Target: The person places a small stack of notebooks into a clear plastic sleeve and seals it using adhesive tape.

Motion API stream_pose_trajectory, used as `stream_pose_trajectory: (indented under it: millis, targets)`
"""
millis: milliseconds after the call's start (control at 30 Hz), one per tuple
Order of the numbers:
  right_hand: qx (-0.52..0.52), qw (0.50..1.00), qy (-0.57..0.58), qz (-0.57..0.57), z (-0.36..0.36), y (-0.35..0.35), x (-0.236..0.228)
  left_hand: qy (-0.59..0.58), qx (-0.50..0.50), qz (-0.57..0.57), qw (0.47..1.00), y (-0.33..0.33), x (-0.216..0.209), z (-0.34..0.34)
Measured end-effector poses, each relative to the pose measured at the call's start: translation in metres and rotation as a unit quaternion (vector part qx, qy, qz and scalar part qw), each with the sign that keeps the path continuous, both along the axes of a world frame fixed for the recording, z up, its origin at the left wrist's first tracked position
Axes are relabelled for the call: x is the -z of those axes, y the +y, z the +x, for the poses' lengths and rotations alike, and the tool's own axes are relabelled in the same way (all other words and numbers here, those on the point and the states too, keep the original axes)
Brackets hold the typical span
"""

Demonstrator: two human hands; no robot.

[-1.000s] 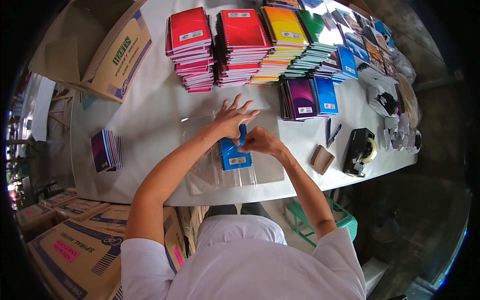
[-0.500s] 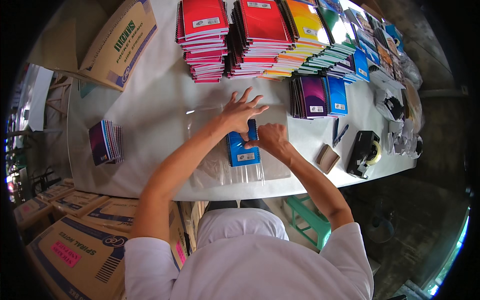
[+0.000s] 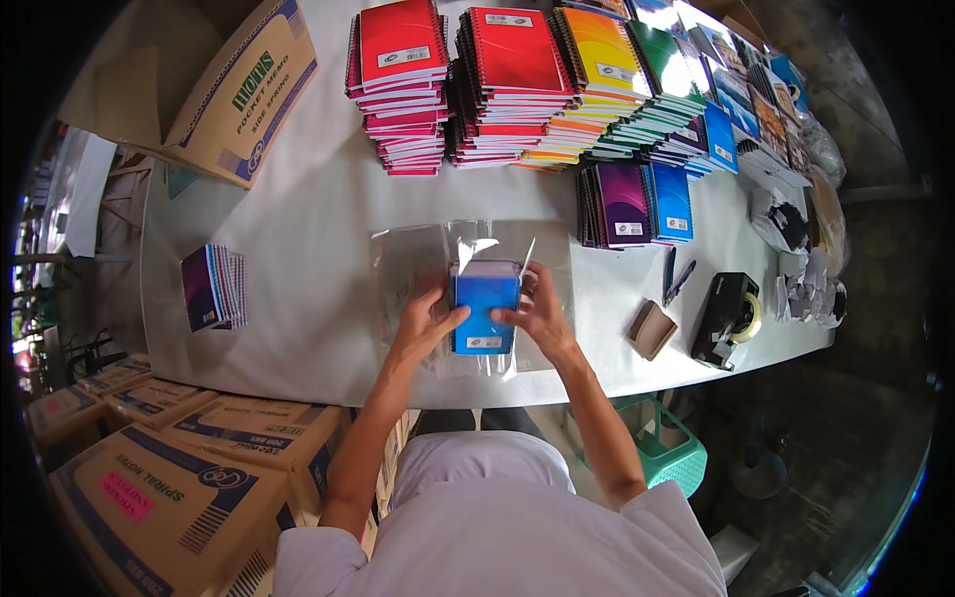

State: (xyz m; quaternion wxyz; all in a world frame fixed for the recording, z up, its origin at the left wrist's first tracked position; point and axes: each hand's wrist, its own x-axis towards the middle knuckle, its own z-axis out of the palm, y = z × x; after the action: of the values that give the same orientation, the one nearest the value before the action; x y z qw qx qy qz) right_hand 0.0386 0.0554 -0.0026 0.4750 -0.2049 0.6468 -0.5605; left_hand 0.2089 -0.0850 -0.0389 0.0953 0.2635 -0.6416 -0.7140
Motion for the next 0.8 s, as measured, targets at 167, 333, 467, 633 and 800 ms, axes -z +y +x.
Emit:
stream_pose_trajectory:
  millis: [167,333,467,633,800]
  targets:
    - [-0.009,0.980,0.104,-0.172,0.002,0.028,-0.018,0.159,-0.099,0.083,0.979,0.040,-0.032,-0.009]
    - [-0.044,0.969,0.143,-0.197,-0.021,0.034,0.032,0.144,-0.112,0.056,0.982,0.055,0.026,-0.025]
    - [0.013,0.967,0.128,-0.222,-0.021,0.051,0.003,0.212,-0.132,-0.036,0.968,0.047,-0.001,-0.009]
    - [-0.031,0.955,0.193,-0.224,-0.017,0.056,0.010,0.148,-0.091,-0.238,0.956,0.043,-0.014,-0.001]
    - [-0.021,0.944,0.256,-0.206,-0.014,0.047,0.001,0.065,-0.028,-0.416,0.907,0.033,-0.060,-0.020]
